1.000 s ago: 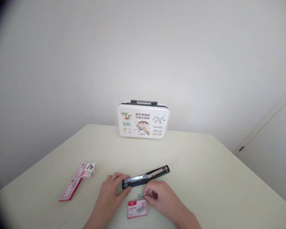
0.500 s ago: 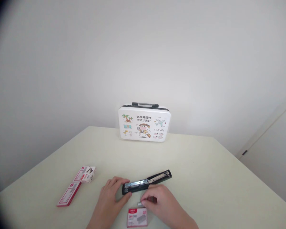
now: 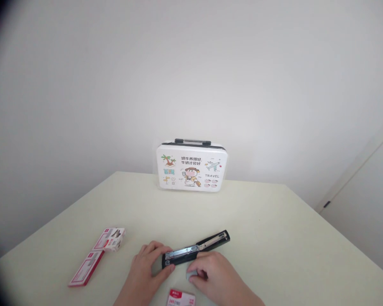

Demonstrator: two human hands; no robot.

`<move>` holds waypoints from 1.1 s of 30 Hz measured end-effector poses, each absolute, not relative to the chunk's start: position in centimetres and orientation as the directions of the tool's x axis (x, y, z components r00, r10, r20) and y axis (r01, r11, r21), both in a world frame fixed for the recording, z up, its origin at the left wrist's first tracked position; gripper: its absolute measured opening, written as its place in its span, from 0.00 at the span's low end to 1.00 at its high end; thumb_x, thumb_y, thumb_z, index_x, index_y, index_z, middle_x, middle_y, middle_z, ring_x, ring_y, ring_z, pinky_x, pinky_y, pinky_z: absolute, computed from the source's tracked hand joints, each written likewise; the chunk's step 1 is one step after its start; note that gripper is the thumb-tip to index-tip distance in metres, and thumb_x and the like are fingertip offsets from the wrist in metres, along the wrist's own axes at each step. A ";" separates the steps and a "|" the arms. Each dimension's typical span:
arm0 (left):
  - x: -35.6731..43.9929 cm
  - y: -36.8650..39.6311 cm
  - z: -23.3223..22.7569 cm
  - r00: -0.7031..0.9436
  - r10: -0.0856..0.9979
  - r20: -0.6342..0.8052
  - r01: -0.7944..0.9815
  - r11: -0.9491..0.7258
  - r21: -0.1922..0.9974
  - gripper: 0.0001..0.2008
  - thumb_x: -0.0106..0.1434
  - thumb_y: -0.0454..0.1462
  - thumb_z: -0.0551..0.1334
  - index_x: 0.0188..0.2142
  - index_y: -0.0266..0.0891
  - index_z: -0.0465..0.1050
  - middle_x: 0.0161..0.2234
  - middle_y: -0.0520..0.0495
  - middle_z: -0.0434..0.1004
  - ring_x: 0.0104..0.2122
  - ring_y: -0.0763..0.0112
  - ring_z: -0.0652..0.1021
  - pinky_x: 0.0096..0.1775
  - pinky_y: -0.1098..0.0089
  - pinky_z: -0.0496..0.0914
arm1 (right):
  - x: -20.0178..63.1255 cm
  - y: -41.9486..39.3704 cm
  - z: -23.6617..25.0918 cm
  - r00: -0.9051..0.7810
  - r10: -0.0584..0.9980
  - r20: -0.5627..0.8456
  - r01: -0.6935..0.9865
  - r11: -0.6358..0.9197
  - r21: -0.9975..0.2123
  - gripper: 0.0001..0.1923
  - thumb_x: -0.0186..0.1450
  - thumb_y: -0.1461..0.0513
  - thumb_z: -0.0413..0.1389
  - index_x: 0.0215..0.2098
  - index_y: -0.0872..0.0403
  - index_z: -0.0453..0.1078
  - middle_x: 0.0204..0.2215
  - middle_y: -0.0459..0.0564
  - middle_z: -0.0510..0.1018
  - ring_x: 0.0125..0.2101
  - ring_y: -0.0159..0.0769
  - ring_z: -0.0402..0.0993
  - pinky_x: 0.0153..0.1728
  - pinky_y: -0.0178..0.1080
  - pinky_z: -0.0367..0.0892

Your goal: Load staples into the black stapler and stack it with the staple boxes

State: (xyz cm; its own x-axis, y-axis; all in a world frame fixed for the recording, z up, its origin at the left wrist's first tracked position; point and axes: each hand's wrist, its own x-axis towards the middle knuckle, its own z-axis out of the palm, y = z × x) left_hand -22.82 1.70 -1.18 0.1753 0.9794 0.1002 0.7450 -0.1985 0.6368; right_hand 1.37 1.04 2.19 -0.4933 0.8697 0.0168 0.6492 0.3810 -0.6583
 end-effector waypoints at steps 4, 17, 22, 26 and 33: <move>-22.5 1.4 -0.1 0.188 0.981 0.047 0.760 -0.175 0.625 0.14 0.60 0.41 0.68 0.47 0.58 0.79 0.48 0.51 0.78 0.51 0.56 0.73 0.51 0.58 0.63 | 0.4 1.6 3.7 -0.441 0.894 0.078 0.678 0.389 -0.624 0.09 0.66 0.61 0.59 0.39 0.45 0.81 0.24 0.41 0.74 0.25 0.30 0.67 0.29 0.32 0.57; -21.9 0.8 1.4 0.173 0.985 0.018 0.784 -0.149 0.603 0.15 0.58 0.39 0.68 0.46 0.56 0.80 0.48 0.52 0.78 0.51 0.58 0.73 0.51 0.59 0.62 | -2.1 2.7 4.4 -0.421 0.901 0.102 0.704 0.395 -0.590 0.08 0.67 0.58 0.59 0.37 0.42 0.81 0.23 0.39 0.73 0.24 0.28 0.66 0.29 0.32 0.56; -21.9 0.8 1.2 0.163 0.986 0.033 0.782 -0.149 0.605 0.15 0.58 0.38 0.69 0.45 0.55 0.80 0.48 0.51 0.78 0.51 0.58 0.73 0.51 0.58 0.62 | -2.4 2.5 4.2 -0.409 0.908 0.090 0.702 0.375 -0.605 0.07 0.67 0.59 0.59 0.35 0.44 0.81 0.23 0.39 0.73 0.25 0.28 0.67 0.29 0.32 0.57; -21.9 0.9 1.0 0.163 0.986 0.040 0.776 -0.154 0.611 0.16 0.58 0.39 0.69 0.46 0.55 0.80 0.48 0.51 0.78 0.51 0.58 0.73 0.51 0.58 0.62 | -2.7 2.4 4.0 -0.397 0.915 0.074 0.709 0.357 -0.608 0.07 0.67 0.59 0.59 0.36 0.44 0.81 0.24 0.39 0.74 0.25 0.28 0.68 0.29 0.32 0.57; -21.9 0.8 1.2 0.169 0.985 0.034 0.778 -0.155 0.609 0.15 0.58 0.39 0.69 0.45 0.56 0.80 0.47 0.51 0.78 0.50 0.58 0.74 0.50 0.59 0.62 | -1.6 2.1 4.9 -0.354 0.932 0.074 0.749 0.330 -0.574 0.08 0.62 0.61 0.62 0.39 0.44 0.80 0.26 0.41 0.77 0.27 0.31 0.70 0.30 0.33 0.56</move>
